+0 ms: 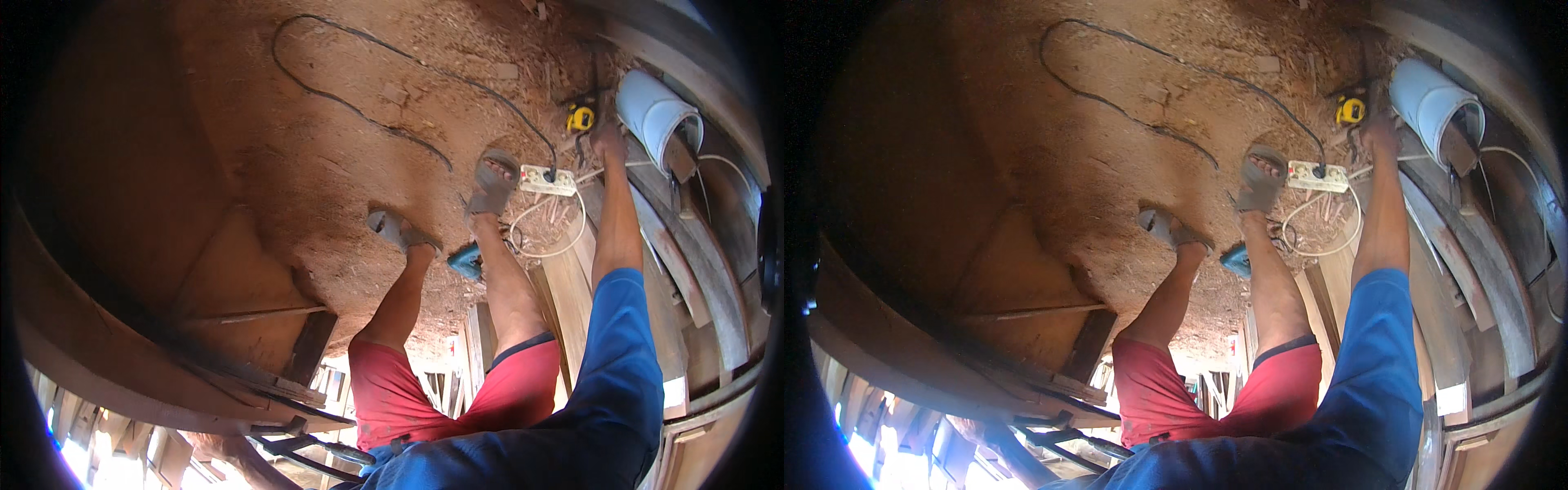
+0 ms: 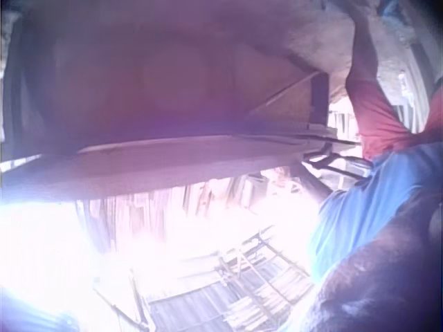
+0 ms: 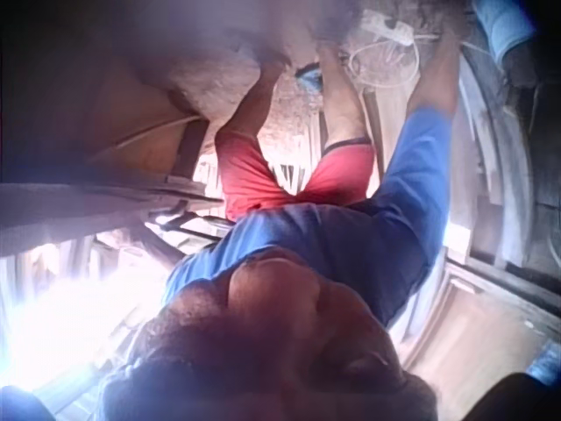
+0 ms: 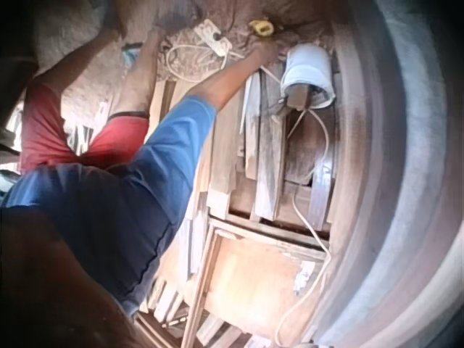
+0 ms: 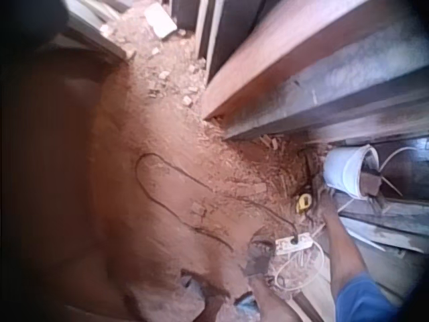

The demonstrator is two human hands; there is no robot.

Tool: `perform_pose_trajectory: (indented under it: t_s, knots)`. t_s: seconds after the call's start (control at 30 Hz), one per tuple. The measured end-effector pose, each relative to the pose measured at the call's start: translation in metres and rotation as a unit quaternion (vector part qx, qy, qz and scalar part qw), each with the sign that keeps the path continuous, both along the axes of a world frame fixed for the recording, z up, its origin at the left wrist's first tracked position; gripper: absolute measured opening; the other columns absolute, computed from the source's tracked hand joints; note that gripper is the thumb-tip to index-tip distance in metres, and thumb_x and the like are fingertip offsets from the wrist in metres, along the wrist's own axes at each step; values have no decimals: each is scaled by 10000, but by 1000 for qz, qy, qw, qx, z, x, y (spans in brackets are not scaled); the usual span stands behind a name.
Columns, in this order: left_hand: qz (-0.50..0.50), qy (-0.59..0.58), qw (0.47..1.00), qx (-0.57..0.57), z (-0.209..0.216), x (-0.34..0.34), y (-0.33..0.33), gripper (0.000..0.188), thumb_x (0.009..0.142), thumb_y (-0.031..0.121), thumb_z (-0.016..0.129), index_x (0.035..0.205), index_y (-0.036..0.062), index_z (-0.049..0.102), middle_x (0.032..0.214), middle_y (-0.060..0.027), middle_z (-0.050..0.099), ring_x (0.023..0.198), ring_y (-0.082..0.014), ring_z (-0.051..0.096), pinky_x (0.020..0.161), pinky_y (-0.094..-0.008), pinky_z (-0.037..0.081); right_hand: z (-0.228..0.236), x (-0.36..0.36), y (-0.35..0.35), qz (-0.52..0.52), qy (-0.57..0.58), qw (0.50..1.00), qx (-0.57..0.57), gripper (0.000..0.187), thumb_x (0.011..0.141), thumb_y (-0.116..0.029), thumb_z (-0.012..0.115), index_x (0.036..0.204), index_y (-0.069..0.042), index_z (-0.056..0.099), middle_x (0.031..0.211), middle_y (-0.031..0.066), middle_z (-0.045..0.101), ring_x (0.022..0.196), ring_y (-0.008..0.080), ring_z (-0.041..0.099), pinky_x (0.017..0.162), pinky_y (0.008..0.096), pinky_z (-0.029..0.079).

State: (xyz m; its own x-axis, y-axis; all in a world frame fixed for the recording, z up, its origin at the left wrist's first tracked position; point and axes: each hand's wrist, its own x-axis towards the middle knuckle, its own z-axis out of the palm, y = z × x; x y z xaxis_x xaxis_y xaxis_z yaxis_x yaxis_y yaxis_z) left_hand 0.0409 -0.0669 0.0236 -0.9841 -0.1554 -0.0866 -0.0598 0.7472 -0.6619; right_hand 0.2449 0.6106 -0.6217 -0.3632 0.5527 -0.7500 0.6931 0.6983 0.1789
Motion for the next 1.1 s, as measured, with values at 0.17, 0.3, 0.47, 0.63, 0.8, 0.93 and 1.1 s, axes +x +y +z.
perform_pose_trajectory:
  t_s: [0.17, 0.3, 0.47, 0.63, 0.8, 0.93, 1.1]
  knots:
    - [-102, -5, 991, 89, -5, 2, 4, 580, 966, 489, 584, 1320, 32, 629, 1256, -237, 591, 1163, -388, 581, 969, -491, 489, -19, 52, -8, 27, 121, 986, -108, 528, 883, -257, 629, 1309, 53, 589, 1229, 348, 642, 1141, 472, 639, 943, 475, 529]
    - [-119, 32, 978, 165, -17, -8, -4, 528, 1001, 441, 583, 1289, 2, 628, 1168, -210, 567, 1046, -357, 568, 914, -470, 475, -39, 99, -7, 30, 194, 980, 27, 618, 894, -298, 636, 1347, 111, 544, 1272, 392, 610, 1156, 491, 633, 973, 467, 525]
    - [45, 101, 956, 272, -20, -12, 17, 455, 1028, 359, 585, 1381, 76, 635, 1302, -193, 636, 1290, -367, 545, 1098, -474, 433, -43, 76, -4, -73, 212, 974, 35, 626, 880, -377, 664, 1259, 121, 628, 1158, 386, 663, 1178, 501, 634, 962, 494, 525]
    - [-143, -58, 987, 32, 6, -18, 27, 402, 993, 317, 637, 1255, 12, 639, 1204, -135, 641, 1077, -273, 635, 921, -394, 528, -84, 40, 4, -99, 126, 985, -68, 530, 979, -434, 570, 1102, 70, 679, 974, 291, 728, 1001, 432, 704, 799, 513, 516]
    - [23, 75, 959, 272, -24, -13, 4, 282, 1051, 259, 570, 1214, 32, 608, 1121, -78, 594, 1007, -198, 580, 866, -347, 494, -87, 101, 54, -232, 265, 932, -85, 440, 957, -395, 635, 1131, -2, 729, 1047, 185, 746, 932, 309, 678, 831, 464, 530]
    - [137, 266, 837, 458, -20, 7, 28, 196, 1098, 213, 517, 1181, 48, 583, 1055, -33, 556, 951, -138, 535, 823, -309, 468, -3, 43, -23, -160, 134, 978, -6, 482, 931, -335, 677, 1277, 0, 671, 1121, 262, 740, 1056, 428, 707, 877, 539, 534]
    - [159, 275, 745, 586, -57, -27, 39, 96, 1091, 141, 452, 1123, 75, 514, 1001, -24, 516, 857, -81, 461, 762, -261, 426, 100, 110, -63, -429, 270, 854, -118, 395, 1029, -311, 607, 1343, -74, 589, 815, 79, 590, 619, 176, 537, 517, 339, 414]
